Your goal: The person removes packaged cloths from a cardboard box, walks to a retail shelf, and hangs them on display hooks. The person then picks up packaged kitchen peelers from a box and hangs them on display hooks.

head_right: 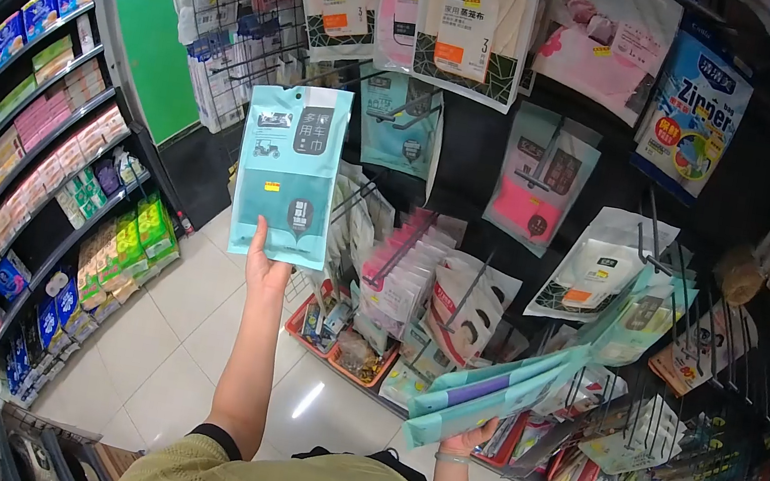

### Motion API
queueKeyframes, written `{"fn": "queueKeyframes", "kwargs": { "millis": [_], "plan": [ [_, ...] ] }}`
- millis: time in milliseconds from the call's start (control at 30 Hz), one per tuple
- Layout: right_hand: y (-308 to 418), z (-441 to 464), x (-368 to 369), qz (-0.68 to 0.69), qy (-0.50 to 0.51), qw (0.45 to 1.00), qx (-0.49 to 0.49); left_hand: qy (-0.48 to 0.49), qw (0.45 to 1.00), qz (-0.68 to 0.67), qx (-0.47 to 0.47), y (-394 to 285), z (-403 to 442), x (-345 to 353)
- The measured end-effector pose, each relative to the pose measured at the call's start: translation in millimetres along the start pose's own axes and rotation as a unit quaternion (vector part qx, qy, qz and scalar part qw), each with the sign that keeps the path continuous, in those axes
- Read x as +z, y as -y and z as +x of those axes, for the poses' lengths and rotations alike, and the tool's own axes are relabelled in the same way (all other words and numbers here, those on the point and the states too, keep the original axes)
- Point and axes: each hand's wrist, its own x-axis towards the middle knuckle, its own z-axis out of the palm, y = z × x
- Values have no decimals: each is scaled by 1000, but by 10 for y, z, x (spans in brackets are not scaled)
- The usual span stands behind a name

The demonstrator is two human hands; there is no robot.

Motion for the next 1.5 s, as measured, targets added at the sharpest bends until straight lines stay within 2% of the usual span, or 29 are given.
{"fn": "queueKeyframes", "kwargs": {
  "millis": [100,333,467,667,900,1000,1100,1233,1267,1367,1467,1500],
  "plan": [
    [41,22,134,-15,16,1000,10,-18,999,30,7,-9,34,33],
    [184,249,108,-34,45,998,8,10,1000,29,-2,127,221,-15],
    [247,374,61,-65,41,997,-12,17,999,24,-25,401,607,-27],
    [298,395,35,-43,27,999,17,49,997,38,-46,947,1374,-148],
    [253,337,250,-80,11,996,35,-31,997,41,-60,1314,1722,-105],
    [180,334,331,-80,6,996,36,-11,992,29,-121,1300,1621,-195],
    [59,343,304,-50,13,998,47,-57,990,66,-114,1256,1562,-291],
    [-241,302,207,-32,11,998,55,-98,971,122,-179,1036,1258,-331],
    [-358,284,236,-22,1,998,62,-46,963,213,-158,965,1026,-313],
    [-733,283,304,-34,-21,997,65,117,933,240,-243,524,320,-196],
    [-1083,302,449,-49,-40,996,64,196,932,230,-199,109,-264,-241],
    [-1219,307,506,-51,-43,996,65,195,932,240,-188,11,-382,-349]
  ]
}}
